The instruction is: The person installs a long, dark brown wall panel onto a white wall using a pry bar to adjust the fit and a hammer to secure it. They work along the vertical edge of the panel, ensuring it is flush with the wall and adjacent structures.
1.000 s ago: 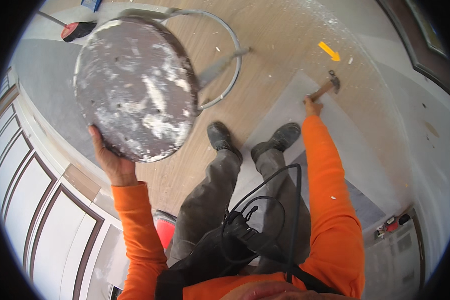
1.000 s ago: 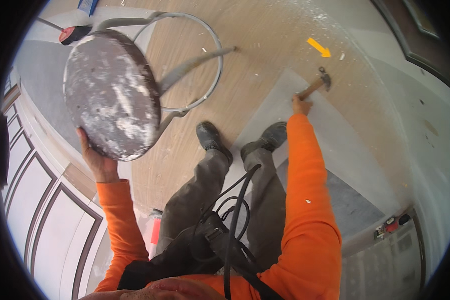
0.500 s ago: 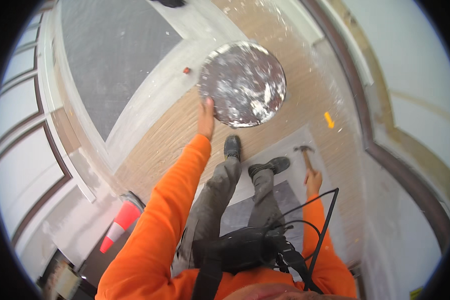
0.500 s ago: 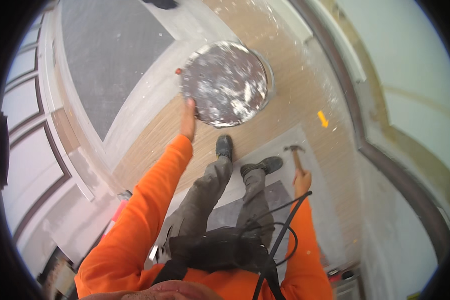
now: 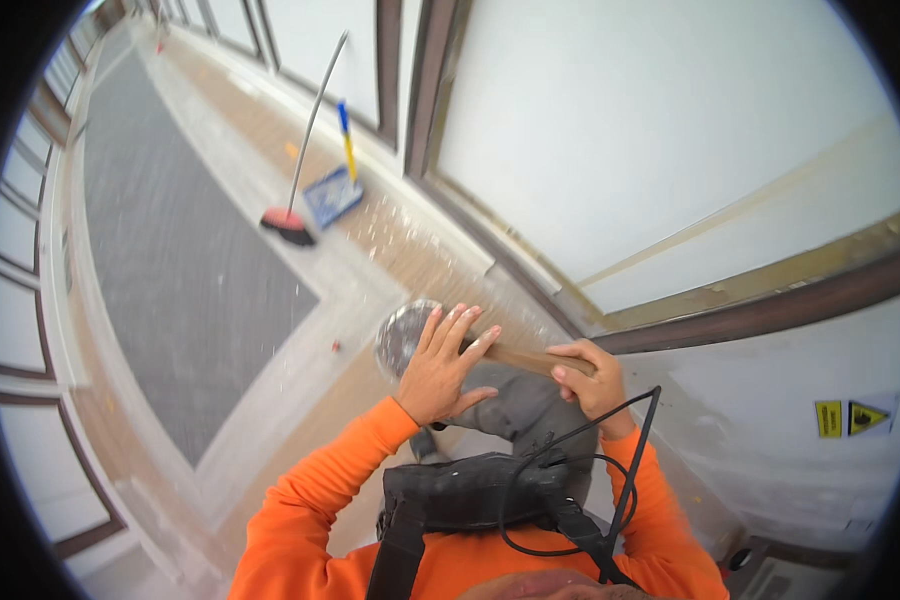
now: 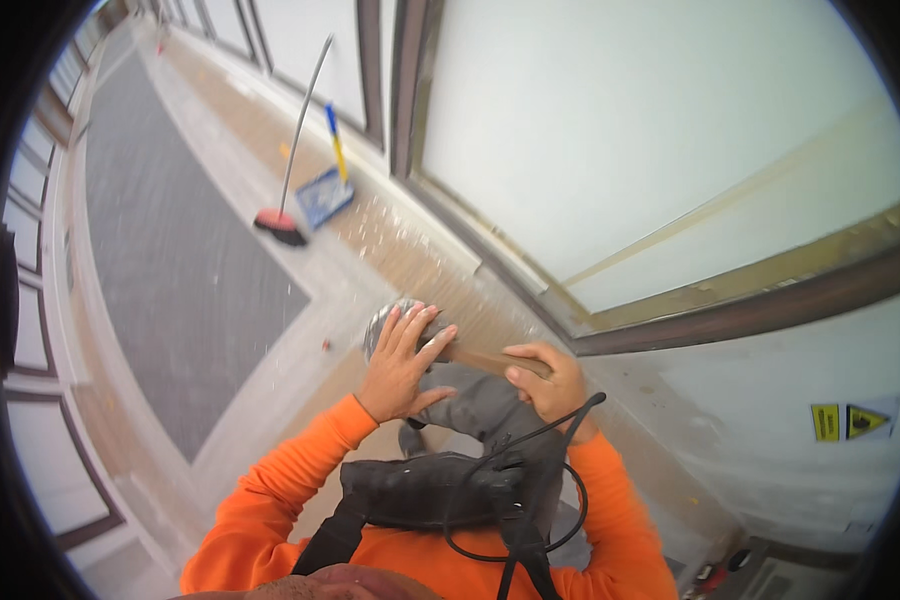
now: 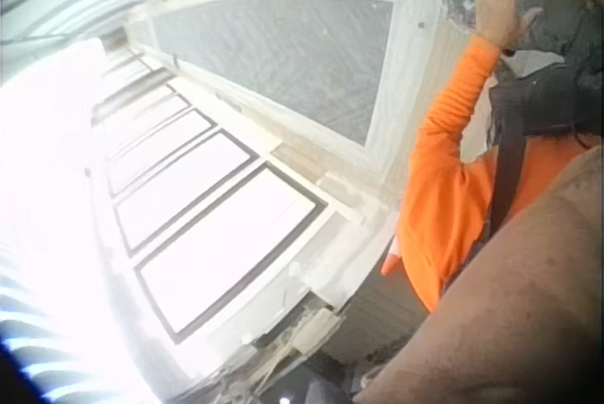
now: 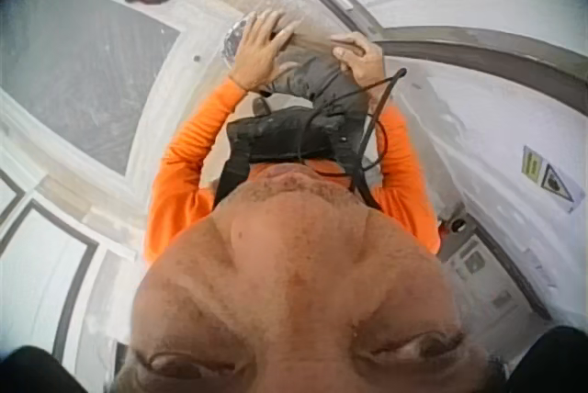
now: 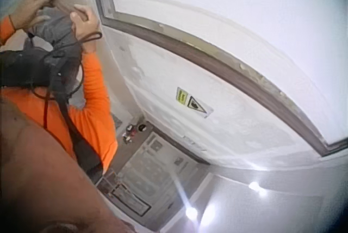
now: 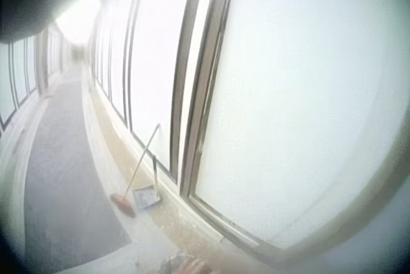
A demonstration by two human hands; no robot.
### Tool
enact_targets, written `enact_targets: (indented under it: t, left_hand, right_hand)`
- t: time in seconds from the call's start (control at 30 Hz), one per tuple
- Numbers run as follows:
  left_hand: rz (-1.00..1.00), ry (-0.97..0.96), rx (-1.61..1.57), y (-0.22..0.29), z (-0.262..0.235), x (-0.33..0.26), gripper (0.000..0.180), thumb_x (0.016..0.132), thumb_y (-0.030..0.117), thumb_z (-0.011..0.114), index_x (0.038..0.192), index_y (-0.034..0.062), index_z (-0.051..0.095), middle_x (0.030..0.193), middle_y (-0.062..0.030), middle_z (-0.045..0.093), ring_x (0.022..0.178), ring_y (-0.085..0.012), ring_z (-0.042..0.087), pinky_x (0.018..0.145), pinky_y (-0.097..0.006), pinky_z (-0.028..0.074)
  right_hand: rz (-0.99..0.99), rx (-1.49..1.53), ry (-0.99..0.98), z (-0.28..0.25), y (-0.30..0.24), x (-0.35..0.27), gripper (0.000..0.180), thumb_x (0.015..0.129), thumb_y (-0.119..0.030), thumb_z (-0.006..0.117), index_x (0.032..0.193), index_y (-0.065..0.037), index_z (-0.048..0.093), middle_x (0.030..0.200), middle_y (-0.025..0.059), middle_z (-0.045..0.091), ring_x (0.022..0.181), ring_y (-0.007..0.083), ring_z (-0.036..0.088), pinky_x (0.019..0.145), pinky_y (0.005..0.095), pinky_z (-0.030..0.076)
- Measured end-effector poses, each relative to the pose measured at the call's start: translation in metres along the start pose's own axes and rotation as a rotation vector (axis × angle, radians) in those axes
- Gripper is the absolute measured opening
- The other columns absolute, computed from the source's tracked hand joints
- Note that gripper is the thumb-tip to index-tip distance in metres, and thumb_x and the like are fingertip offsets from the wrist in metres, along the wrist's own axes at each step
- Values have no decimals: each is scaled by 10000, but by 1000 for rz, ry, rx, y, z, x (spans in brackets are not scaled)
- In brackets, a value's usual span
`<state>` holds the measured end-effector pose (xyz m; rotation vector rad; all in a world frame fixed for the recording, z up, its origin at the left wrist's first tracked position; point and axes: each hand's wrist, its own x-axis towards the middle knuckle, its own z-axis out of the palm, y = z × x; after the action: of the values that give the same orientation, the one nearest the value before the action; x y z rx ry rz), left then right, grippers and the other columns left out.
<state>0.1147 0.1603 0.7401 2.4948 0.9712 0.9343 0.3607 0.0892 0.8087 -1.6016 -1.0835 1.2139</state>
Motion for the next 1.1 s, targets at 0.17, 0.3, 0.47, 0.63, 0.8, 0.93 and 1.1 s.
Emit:
enact_targets:
  t: [0.17, 0.3, 0.47, 0.63, 0.8, 0.93, 1.1]
  left_hand:
    - [148, -127, -154, -52, -10, 75, 396, 778, 331, 795, 1050, 86, 646, 1182, -139, 584, 1208, -375, 520, 1150, -529, 315]
    - [544, -36, 234, -48, -109, 208, 368, 816, 371, 778, 825, 46, 604, 757, -121, 636, 1017, -341, 614, 1151, -512, 317]
    - [382, -33, 209, 10, -268, 393, 405, 905, 438, 709, 798, 62, 604, 579, -115, 606, 570, -303, 638, 717, -402, 549]
    - [-156, 133, -748, 54, -376, 517, 286, 974, 266, 678, 868, 17, 586, 595, 3, 562, 495, -74, 560, 453, -257, 445]
    - [-12, 268, -676, 94, -499, 593, 293, 997, 282, 562, 881, 13, 579, 585, -10, 515, 474, -91, 535, 456, -272, 429]
    - [81, 322, -691, 124, -601, 648, 364, 1021, 364, 516, 934, 17, 587, 668, -13, 526, 601, -89, 514, 558, -263, 425]
    - [293, 250, -541, 200, -654, 727, 355, 1018, 361, 570, 1071, 12, 615, 699, 0, 550, 643, -81, 529, 603, -264, 438]
  right_hand:
    - [-152, 69, -83, 12, -64, 44, 156, 917, -98, 663, 1026, 13, 675, 715, 40, 627, 529, 64, 545, 463, 211, 421]
    - [-353, -74, -116, -8, -200, 103, 150, 924, -150, 637, 973, -10, 658, 695, 40, 614, 502, 55, 504, 428, 216, 380]
    - [-584, -391, -243, -75, -490, 116, 271, 985, -180, 544, 1209, -52, 628, 766, 28, 614, 599, 70, 538, 541, 229, 458]
    - [-1290, -455, 584, -187, -731, 141, 266, 983, -246, 646, 1156, -44, 652, 770, 27, 648, 726, 112, 593, 689, 289, 508]
    - [-1545, -958, 1583, -338, -895, 88, 153, 918, -125, 628, 1054, -69, 667, 948, 71, 688, 847, 235, 670, 734, 361, 551]
    - [-1353, -825, 1653, -380, -924, 58, 164, 956, -173, 589, 1055, -64, 662, 957, 81, 692, 825, 255, 686, 728, 376, 553]
    - [-964, -608, 1561, -410, -934, 20, 217, 945, -235, 611, 1051, -51, 656, 805, 78, 694, 772, 258, 687, 723, 371, 545]
